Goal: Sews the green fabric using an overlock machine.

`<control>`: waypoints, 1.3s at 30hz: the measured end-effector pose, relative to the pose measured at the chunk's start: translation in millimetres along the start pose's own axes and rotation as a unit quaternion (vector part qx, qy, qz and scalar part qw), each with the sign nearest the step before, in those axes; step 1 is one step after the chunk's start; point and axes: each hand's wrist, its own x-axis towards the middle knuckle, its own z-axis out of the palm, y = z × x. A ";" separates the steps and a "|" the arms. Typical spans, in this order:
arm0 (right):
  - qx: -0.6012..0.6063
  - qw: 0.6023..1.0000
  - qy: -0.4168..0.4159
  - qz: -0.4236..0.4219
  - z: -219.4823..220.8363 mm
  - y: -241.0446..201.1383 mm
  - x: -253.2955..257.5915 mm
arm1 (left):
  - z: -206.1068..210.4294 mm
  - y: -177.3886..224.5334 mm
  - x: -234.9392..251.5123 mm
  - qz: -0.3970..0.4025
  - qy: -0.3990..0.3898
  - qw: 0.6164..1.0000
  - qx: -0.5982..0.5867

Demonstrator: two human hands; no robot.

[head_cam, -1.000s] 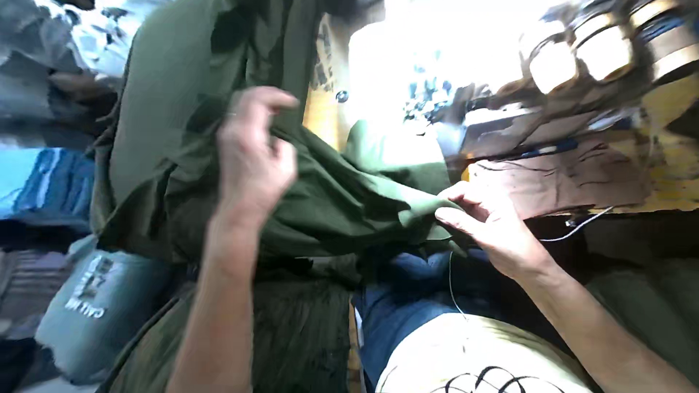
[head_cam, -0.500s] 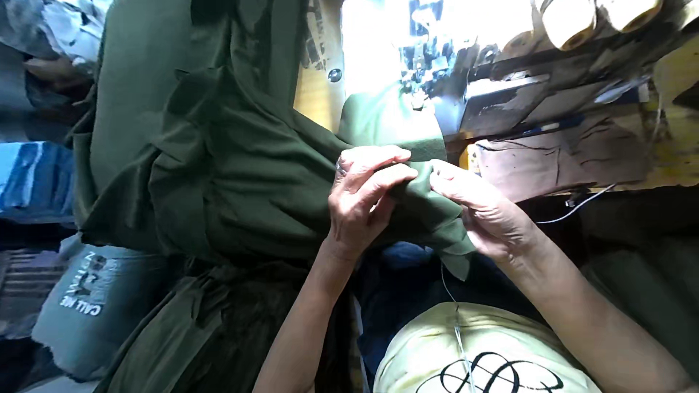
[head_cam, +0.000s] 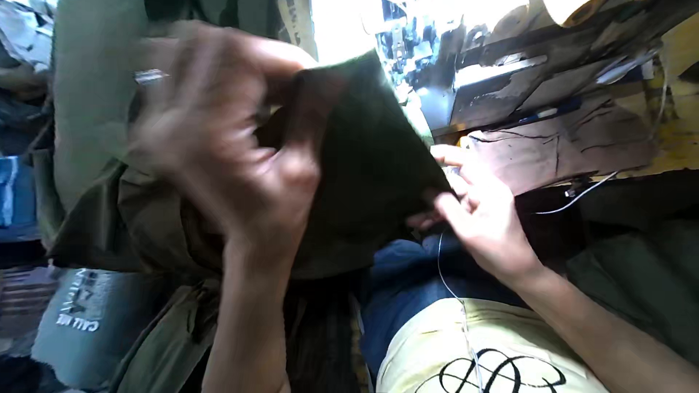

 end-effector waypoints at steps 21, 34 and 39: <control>0.251 0.936 0.077 0.234 0.5 30.9 3.4 | 47.5 1.3 -18.8 -0.045 -0.015 0.993 -0.104; 0.185 0.968 0.087 0.146 -1.4 33.8 -2.3 | 68.8 -15.0 3.5 -0.009 0.020 0.989 -0.148; 0.170 0.971 0.062 0.154 -1.4 38.7 1.1 | 77.3 -19.5 3.6 -0.048 -0.004 0.992 -0.116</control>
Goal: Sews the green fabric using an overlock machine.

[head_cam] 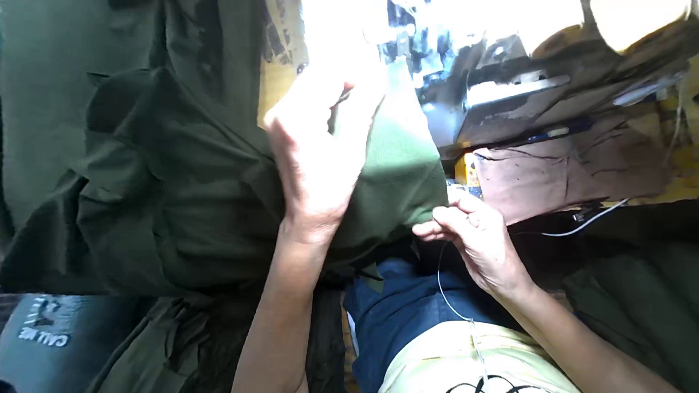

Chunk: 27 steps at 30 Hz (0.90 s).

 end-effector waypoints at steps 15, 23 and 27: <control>-0.051 0.994 -0.100 -0.006 -7.2 35.8 -35.1 | -11.5 21.0 -21.8 -0.054 -0.076 0.996 -0.013; -0.209 0.964 -0.100 -0.133 -14.2 32.3 -35.8 | 1.3 33.6 -57.0 0.077 -0.019 0.970 0.230; -0.231 0.954 -0.104 -0.162 -15.8 14.6 -28.5 | 13.8 35.5 -67.7 0.060 -0.056 0.960 0.267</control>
